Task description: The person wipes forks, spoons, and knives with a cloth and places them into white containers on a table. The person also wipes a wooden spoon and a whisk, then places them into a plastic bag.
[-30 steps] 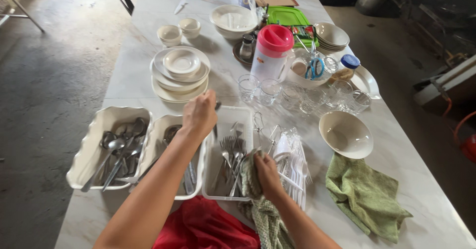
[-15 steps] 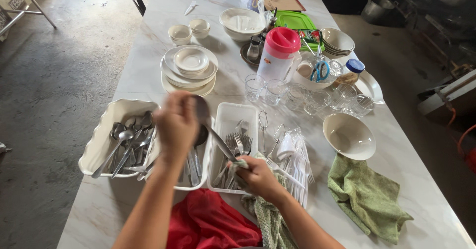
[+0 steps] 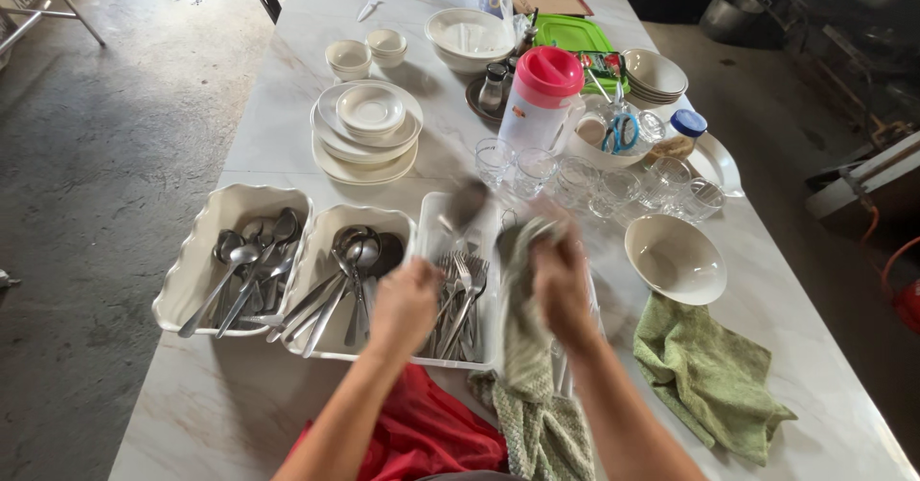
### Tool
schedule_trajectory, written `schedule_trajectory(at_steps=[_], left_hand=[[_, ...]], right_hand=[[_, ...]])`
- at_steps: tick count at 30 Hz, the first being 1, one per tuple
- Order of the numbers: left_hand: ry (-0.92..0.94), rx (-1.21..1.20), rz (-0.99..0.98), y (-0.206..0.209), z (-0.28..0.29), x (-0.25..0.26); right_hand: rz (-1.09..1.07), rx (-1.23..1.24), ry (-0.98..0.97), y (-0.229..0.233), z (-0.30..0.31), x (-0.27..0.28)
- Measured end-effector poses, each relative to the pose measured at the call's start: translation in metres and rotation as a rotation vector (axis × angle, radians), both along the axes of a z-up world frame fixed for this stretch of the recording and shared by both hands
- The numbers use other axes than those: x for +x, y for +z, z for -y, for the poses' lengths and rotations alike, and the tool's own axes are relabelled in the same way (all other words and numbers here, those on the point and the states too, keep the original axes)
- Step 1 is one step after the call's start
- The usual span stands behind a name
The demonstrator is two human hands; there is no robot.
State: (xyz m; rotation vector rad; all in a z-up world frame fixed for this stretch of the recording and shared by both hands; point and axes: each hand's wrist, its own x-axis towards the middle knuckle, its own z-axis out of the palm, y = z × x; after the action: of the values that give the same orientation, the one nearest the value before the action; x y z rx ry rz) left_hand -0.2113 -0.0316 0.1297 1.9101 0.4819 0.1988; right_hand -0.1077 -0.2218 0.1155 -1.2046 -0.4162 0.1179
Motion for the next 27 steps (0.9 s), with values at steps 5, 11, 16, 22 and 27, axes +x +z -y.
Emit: schedule_trajectory(at_steps=[5,11,16,22,27], left_hand=[[-0.215,0.339,-0.022,-0.004,0.03,-0.021],[-0.272,0.395,-0.141,0.007,0.013,-0.037],[-0.347,0.384,-0.15,-0.003,0.007,-0.046],[-0.068,-0.252,-0.101,-0.036,0.079,-0.032],[-0.083,-0.331,-0.15,-0.053,0.069,-0.03]], right_hand=[[0.801,-0.74,-0.316,0.021,-0.006,0.001],[0.546,-0.975,0.047,0.009,0.006,-0.016],[0.062,-0.652,0.28,-0.013,0.026,0.003],[-0.676,0.104,-0.362,-0.044,-0.029,-0.023],[-0.736,-0.139,-0.184,-0.027,-0.022,-0.017]])
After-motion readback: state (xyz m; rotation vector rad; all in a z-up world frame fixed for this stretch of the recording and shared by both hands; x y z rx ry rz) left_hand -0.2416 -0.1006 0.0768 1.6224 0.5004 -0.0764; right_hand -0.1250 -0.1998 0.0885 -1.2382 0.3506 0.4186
